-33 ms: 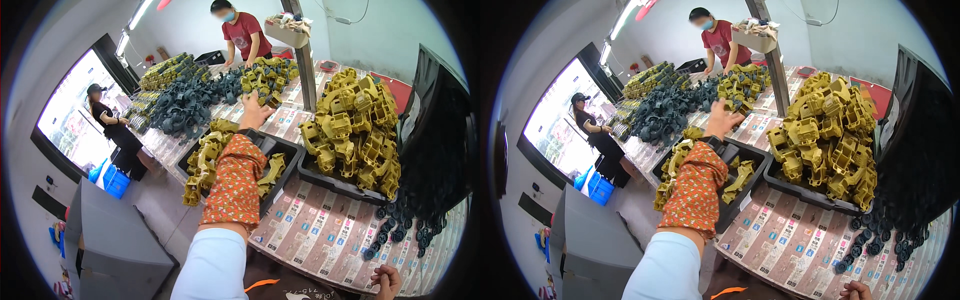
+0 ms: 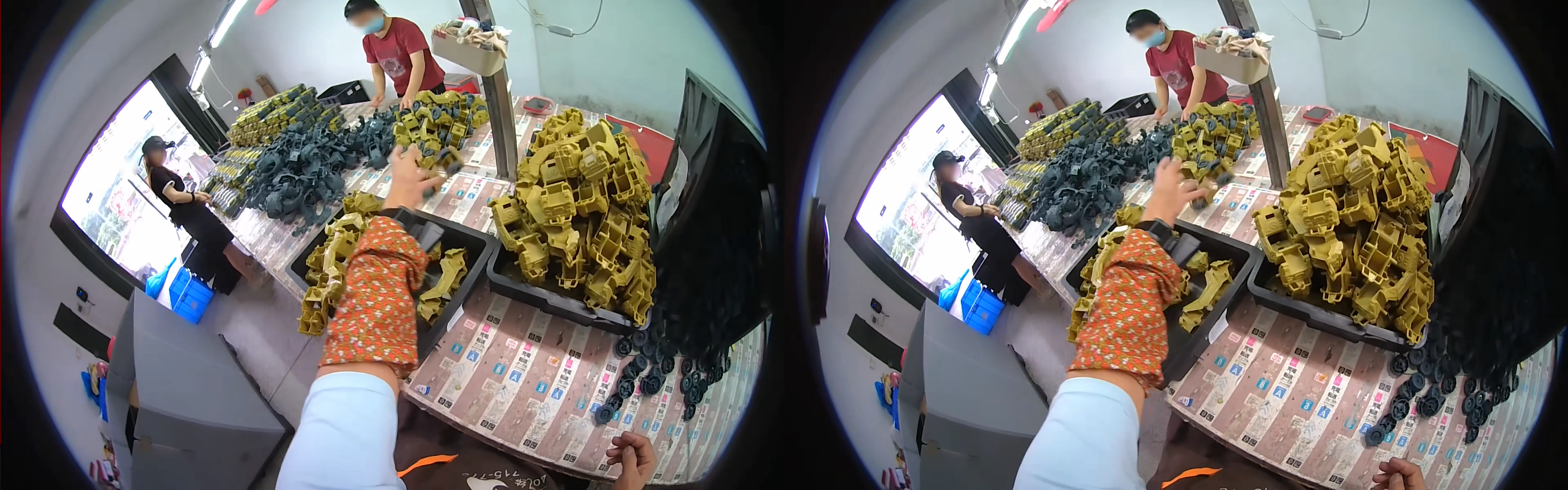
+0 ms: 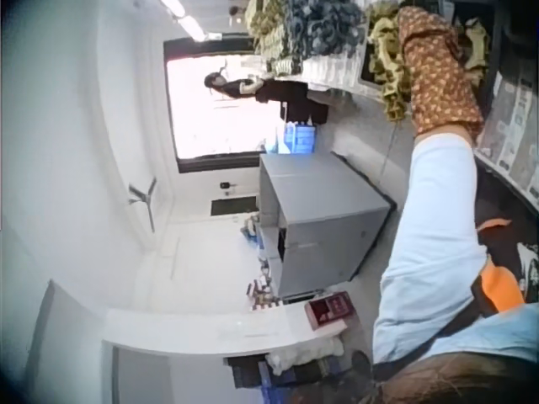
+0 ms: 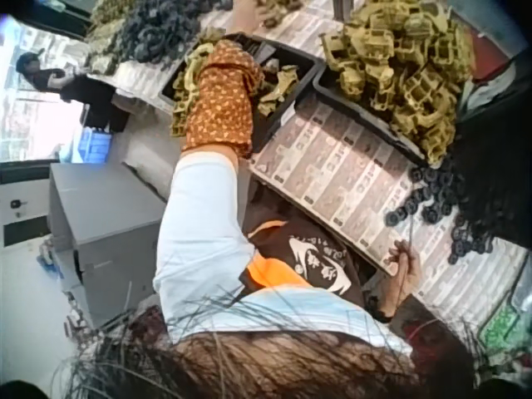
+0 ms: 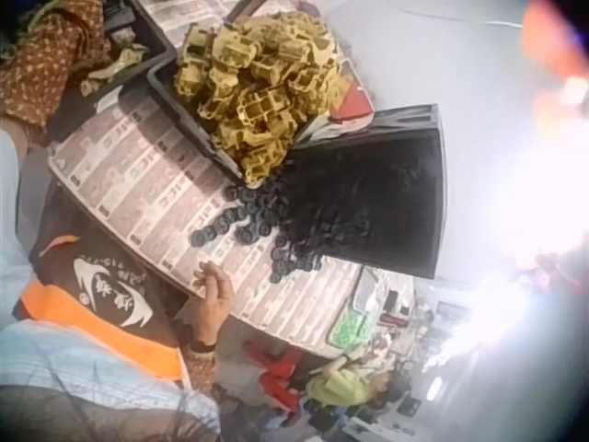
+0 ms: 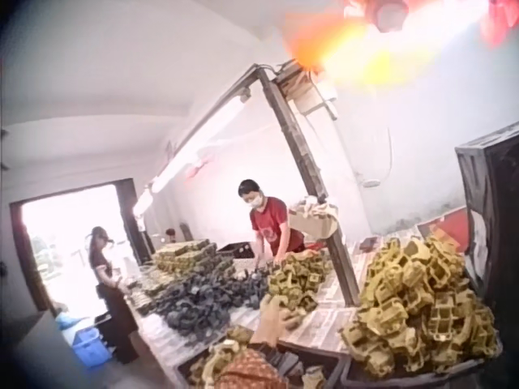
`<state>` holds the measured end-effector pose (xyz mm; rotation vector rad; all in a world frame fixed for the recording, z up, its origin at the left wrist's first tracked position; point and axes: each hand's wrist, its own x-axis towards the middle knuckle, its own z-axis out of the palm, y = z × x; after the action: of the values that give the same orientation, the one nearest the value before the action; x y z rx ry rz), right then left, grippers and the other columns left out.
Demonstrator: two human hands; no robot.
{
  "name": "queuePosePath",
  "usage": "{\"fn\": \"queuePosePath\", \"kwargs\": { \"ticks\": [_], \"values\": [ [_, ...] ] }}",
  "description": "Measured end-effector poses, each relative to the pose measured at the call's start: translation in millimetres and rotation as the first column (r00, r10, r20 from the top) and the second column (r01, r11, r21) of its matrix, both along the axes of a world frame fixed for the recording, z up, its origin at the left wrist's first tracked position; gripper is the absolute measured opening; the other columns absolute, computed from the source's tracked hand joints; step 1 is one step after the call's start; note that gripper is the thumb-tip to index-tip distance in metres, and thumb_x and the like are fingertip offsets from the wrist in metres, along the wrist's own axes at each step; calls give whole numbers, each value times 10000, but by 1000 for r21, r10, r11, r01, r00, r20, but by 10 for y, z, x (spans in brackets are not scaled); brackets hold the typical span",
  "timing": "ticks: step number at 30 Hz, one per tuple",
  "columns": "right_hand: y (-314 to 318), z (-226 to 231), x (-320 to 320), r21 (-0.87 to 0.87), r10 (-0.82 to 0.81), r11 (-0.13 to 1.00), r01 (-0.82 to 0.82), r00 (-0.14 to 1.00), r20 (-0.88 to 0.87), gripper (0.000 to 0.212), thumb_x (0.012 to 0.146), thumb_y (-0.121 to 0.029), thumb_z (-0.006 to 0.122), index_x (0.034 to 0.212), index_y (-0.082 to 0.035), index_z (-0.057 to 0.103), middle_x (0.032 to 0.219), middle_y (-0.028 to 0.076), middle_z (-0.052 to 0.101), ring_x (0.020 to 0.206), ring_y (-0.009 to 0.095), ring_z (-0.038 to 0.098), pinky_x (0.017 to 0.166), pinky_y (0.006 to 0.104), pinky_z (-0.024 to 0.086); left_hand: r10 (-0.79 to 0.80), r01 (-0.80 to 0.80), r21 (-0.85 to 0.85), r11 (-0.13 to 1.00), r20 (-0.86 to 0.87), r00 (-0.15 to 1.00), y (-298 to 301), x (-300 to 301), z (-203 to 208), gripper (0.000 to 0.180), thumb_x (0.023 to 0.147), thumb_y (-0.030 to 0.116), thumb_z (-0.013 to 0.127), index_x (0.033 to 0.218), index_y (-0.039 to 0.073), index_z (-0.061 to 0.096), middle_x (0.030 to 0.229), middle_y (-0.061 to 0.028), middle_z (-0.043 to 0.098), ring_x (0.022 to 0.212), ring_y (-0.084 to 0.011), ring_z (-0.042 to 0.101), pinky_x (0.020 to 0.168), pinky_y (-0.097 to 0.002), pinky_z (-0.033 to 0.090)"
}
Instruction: The person repeatedly picks up yellow plastic housings and black rubber wheels from bins on a table. They insert the wheels into the housings by hand and place the assembled units into a black tray. The process is repetitive and performed one unit at a time.
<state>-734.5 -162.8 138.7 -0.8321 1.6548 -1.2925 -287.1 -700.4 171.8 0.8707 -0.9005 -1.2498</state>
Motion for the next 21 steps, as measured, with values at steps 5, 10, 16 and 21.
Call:
{"fn": "queuePosePath", "kwargs": {
  "ticks": [5,10,16,21],
  "values": [
    [-160,-14,55,17,68,998,-68,996,-58,272,1069,-114,549,1240,51,683,1114,141,739,923,169,671,792,306,530,113,74,-105,992,987,-114,149,919,192,679,813,273,790,1434,261,517,1476,-149,507,1379,-399,512,1052,-735,424],
    [-216,-189,120,43,177,984,-174,982,-73,264,1062,-161,586,1239,-2,703,1097,114,737,924,170,679,811,319,539,-243,-221,154,963,849,-469,730,1002,375,776,684,340,889,1384,318,553,1428,-159,511,1344,-440,521,1076,-703,397],
    [-203,-464,194,21,129,992,-128,990,-64,203,1015,-27,515,1110,53,676,984,133,732,767,149,679,674,265,530,-36,-174,-83,981,809,-586,877,950,399,510,781,312,811,1252,289,617,1258,-98,629,1223,-397,630,1027,-698,411],
    [-101,-453,-58,41,122,992,-117,981,-153,238,1019,4,502,1139,27,706,1045,109,738,872,151,699,757,272,540,454,38,-461,887,851,-264,964,789,604,440,857,306,724,1277,202,648,1185,-130,692,1065,-364,688,840,-431,530]
  ]
}}
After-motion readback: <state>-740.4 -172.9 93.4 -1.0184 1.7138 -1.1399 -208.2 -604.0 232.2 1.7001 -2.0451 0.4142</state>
